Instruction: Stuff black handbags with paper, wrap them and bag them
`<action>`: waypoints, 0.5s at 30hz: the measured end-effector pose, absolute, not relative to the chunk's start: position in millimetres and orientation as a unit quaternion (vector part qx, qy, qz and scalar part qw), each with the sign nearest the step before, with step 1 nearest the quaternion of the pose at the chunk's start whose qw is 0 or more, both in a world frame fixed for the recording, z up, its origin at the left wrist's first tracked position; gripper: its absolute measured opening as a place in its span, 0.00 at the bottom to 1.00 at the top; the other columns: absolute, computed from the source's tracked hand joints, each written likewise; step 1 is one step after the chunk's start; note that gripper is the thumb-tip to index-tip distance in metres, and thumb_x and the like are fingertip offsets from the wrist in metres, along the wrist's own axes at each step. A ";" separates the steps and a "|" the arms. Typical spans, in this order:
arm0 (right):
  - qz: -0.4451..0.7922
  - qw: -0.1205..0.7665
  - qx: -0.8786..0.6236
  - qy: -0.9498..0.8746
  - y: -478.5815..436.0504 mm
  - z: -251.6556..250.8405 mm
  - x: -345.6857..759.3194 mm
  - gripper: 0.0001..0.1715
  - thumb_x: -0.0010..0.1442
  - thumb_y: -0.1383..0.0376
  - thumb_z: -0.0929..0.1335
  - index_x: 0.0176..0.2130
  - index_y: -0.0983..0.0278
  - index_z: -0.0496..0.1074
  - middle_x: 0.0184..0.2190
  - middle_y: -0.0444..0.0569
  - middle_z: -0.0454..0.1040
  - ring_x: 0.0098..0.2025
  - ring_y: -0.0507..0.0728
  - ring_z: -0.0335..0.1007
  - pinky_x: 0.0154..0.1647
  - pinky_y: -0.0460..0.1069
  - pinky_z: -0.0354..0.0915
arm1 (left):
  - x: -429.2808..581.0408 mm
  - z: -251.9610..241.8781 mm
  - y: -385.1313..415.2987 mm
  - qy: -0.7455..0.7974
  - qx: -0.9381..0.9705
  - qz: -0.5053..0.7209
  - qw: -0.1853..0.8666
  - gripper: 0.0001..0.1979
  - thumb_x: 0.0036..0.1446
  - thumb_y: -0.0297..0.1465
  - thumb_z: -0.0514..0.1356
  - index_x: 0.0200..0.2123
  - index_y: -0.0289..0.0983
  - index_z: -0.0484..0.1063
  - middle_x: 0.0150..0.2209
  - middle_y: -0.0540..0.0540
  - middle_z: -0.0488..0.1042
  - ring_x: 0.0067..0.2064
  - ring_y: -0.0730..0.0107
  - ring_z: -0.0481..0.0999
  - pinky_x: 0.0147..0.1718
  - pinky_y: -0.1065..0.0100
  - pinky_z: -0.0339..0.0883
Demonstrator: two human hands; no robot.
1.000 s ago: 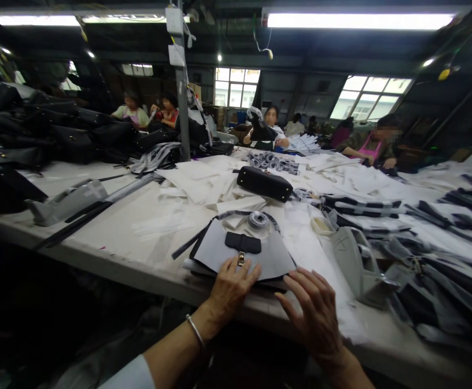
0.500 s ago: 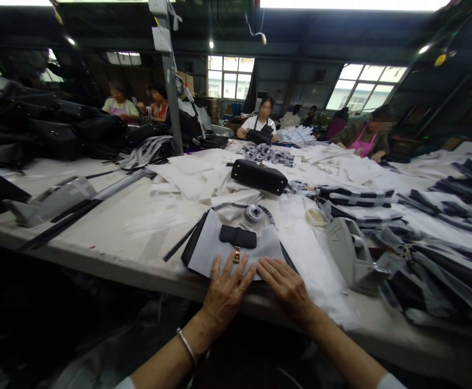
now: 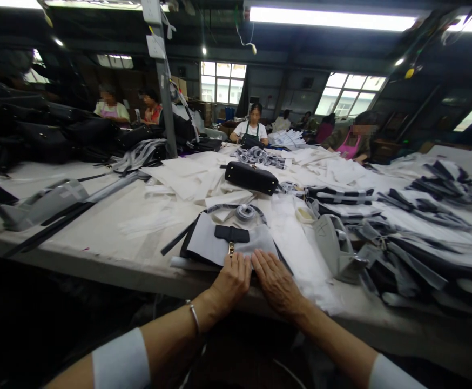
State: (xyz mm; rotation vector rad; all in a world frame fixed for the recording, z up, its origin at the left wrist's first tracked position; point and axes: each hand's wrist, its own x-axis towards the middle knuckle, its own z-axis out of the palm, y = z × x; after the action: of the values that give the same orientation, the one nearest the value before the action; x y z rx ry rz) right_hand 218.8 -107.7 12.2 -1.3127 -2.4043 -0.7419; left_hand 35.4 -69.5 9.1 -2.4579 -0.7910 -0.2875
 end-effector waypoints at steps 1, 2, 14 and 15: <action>-0.256 0.145 -0.459 -0.839 -108.0 15.3 217.8 0.33 0.58 0.76 0.61 0.63 0.75 0.63 0.61 0.66 0.67 0.64 0.67 0.62 0.63 0.62 0.62 | 38.1 9.5 -69.1 -0.290 -0.911 -0.103 0.273 0.21 0.65 0.22 0.49 0.58 0.20 0.64 0.53 0.21 0.72 0.55 0.43 0.75 0.49 0.42 0.70; -0.243 0.145 -0.458 -0.842 -108.4 19.3 217.1 0.32 0.58 0.75 0.62 0.62 0.75 0.64 0.60 0.66 0.67 0.63 0.68 0.63 0.63 0.63 0.62 | 40.6 10.1 -68.5 -0.288 -0.911 -0.101 0.278 0.20 0.64 0.22 0.49 0.57 0.19 0.65 0.51 0.20 0.73 0.53 0.42 0.76 0.47 0.42 0.71; 0.408 0.526 -0.646 -0.374 -139.2 32.3 232.0 0.36 0.56 0.47 0.72 0.54 0.67 0.67 0.53 0.63 0.74 0.53 0.68 0.74 0.49 0.60 0.74 | 26.6 3.7 -64.8 -0.258 -0.903 -0.160 0.303 0.23 0.66 0.22 0.50 0.64 0.27 0.58 0.51 0.26 0.74 0.51 0.51 0.78 0.47 0.53 0.72; 0.437 0.523 -0.632 -0.368 -137.4 31.2 230.0 0.35 0.55 0.46 0.72 0.53 0.66 0.68 0.51 0.61 0.75 0.52 0.67 0.75 0.47 0.59 0.75 | 24.9 2.6 -65.9 -0.260 -0.902 -0.164 0.303 0.24 0.66 0.23 0.50 0.64 0.28 0.57 0.52 0.27 0.74 0.52 0.51 0.77 0.48 0.53 0.71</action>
State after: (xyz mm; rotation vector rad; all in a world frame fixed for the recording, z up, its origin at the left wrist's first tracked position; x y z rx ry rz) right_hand 230.0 -137.4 31.2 -1.5130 -0.8812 1.0467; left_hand 24.9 -65.9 2.6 -2.3901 -0.6882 -0.4347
